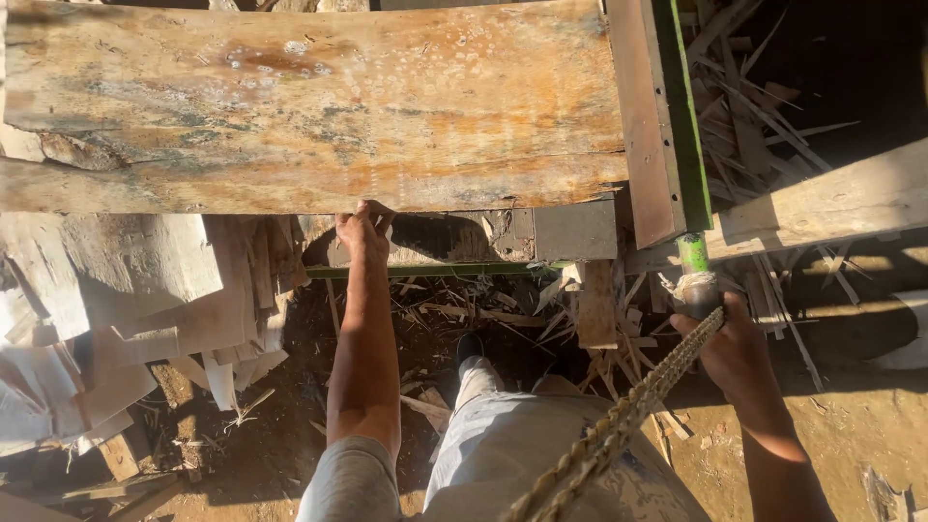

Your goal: The recorder is sorting and moving large pieces of wood veneer or thin lumber in a workshop area.

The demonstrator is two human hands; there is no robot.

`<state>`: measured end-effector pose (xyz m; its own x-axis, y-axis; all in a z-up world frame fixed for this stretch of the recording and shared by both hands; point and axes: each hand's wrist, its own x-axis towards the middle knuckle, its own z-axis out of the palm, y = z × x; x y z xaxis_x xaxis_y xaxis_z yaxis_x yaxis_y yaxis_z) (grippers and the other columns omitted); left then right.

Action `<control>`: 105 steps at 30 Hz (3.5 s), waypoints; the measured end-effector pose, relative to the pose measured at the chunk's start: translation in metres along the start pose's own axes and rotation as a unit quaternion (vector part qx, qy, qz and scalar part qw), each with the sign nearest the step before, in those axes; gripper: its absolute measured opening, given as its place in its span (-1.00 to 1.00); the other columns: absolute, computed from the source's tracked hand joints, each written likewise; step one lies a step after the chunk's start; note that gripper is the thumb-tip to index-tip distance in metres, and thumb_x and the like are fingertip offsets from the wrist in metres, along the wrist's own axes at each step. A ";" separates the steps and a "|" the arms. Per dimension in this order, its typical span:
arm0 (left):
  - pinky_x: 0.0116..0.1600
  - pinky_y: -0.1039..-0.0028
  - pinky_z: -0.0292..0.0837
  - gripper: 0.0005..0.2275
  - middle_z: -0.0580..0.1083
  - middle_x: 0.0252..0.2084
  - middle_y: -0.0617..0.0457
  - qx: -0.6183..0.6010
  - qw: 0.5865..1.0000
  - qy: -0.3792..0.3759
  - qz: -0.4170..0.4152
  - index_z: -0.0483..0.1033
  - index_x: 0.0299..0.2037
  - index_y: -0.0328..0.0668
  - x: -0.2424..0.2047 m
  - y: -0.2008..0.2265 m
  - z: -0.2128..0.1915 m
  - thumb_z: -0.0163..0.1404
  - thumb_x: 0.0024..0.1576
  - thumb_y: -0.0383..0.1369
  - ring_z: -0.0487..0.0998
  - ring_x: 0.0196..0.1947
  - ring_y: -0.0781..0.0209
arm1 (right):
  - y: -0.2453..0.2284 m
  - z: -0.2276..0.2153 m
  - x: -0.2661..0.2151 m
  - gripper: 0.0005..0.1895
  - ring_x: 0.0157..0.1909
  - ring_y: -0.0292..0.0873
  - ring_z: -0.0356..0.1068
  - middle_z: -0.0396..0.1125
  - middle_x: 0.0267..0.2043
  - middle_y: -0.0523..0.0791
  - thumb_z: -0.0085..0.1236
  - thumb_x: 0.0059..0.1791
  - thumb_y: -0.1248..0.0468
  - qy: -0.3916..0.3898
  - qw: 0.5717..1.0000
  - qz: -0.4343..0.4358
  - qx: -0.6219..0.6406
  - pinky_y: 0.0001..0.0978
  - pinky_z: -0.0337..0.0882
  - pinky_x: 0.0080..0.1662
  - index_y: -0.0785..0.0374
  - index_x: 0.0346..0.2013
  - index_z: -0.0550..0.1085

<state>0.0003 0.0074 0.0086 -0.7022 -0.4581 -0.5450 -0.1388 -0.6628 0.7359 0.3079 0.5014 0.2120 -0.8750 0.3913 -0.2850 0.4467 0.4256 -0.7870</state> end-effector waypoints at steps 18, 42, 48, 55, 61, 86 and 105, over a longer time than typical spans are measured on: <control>-0.24 0.13 0.69 -0.81 0.47 -0.23 -0.11 -0.086 0.993 -0.082 -0.015 0.30 -0.10 -0.17 -0.009 0.009 -0.009 0.04 0.18 -0.56 0.58 -0.32 0.02 | 0.003 0.003 0.001 -0.65 -0.28 -0.14 0.36 0.39 -0.30 -0.04 0.30 0.01 0.18 -0.011 0.998 0.024 0.055 -0.22 0.34 -0.27 0.32 -0.05 0.44; -0.42 0.48 0.26 -0.87 0.42 -0.48 -0.01 0.284 0.830 -0.015 0.481 0.44 -0.51 -0.30 -0.111 0.260 -0.024 0.10 0.04 -0.60 0.35 -0.54 0.29 | -0.060 0.100 -0.013 -0.17 0.53 0.19 -0.04 0.02 0.50 0.09 0.21 -0.09 0.08 -0.046 0.898 -0.397 -0.184 0.14 -0.01 0.44 0.21 0.42 0.16; -0.38 0.46 0.30 -0.84 0.41 -0.55 -0.02 0.385 0.716 -0.048 0.581 0.35 -0.56 -0.31 -0.163 0.356 0.109 0.03 0.03 -0.59 0.38 -0.58 0.25 | -0.099 0.103 -0.036 -0.24 0.14 -0.06 0.30 0.24 0.33 0.03 0.20 -0.07 0.23 -0.141 0.936 -0.323 -0.015 -0.11 0.31 0.07 0.18 0.41 0.19; -0.39 0.32 0.25 -0.84 0.45 -0.54 -0.04 0.549 0.577 -0.114 0.594 0.47 -0.22 -0.14 -0.158 0.284 0.341 -0.05 0.15 -0.25 0.44 -0.56 0.19 | -0.062 0.130 -0.011 -0.42 -0.12 -0.16 0.55 0.54 -0.01 0.07 0.18 -0.03 0.48 -0.041 0.970 -0.221 0.098 -0.23 0.55 -0.08 0.34 0.31 0.37; 0.45 -0.48 -0.30 -0.22 -0.07 0.58 -0.25 0.683 0.556 -0.159 0.446 0.07 0.52 0.01 -0.150 0.174 0.260 -0.20 0.21 0.31 -0.18 0.55 -0.41 | -0.035 0.159 0.023 -0.78 -0.28 -0.03 0.50 0.45 -0.31 0.10 0.20 -0.13 0.47 -0.067 0.839 0.126 0.525 -0.20 0.51 -0.17 0.56 -0.26 0.39; 0.24 0.07 0.49 -0.32 0.58 0.04 -0.20 0.374 0.868 -0.321 -0.056 0.38 0.22 -0.32 -0.107 0.022 -0.051 0.35 -0.12 -0.26 0.57 0.10 -0.06 | 0.043 -0.001 0.013 -0.19 0.13 0.17 0.43 0.34 0.18 0.24 0.15 0.04 -0.09 -0.152 0.757 0.065 0.632 0.09 0.44 0.13 0.43 0.35 0.18; 0.22 0.21 0.53 -0.37 0.51 0.16 -0.18 0.262 0.898 -0.352 -0.039 0.31 0.28 -0.41 -0.072 -0.025 0.021 0.16 -0.08 -0.74 0.55 0.11 -0.01 | -0.061 -0.028 -0.021 -0.68 -0.60 -0.19 0.31 0.30 -0.53 -0.08 0.08 -0.10 0.39 -0.081 0.981 0.067 0.163 -0.30 0.32 -0.56 0.28 -0.06 0.32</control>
<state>0.0399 0.0696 0.0382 -0.9183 0.1877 -0.3487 -0.3856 -0.2232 0.8953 0.3046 0.4902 0.2813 -0.8427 0.2802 -0.4598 0.4988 0.0845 -0.8626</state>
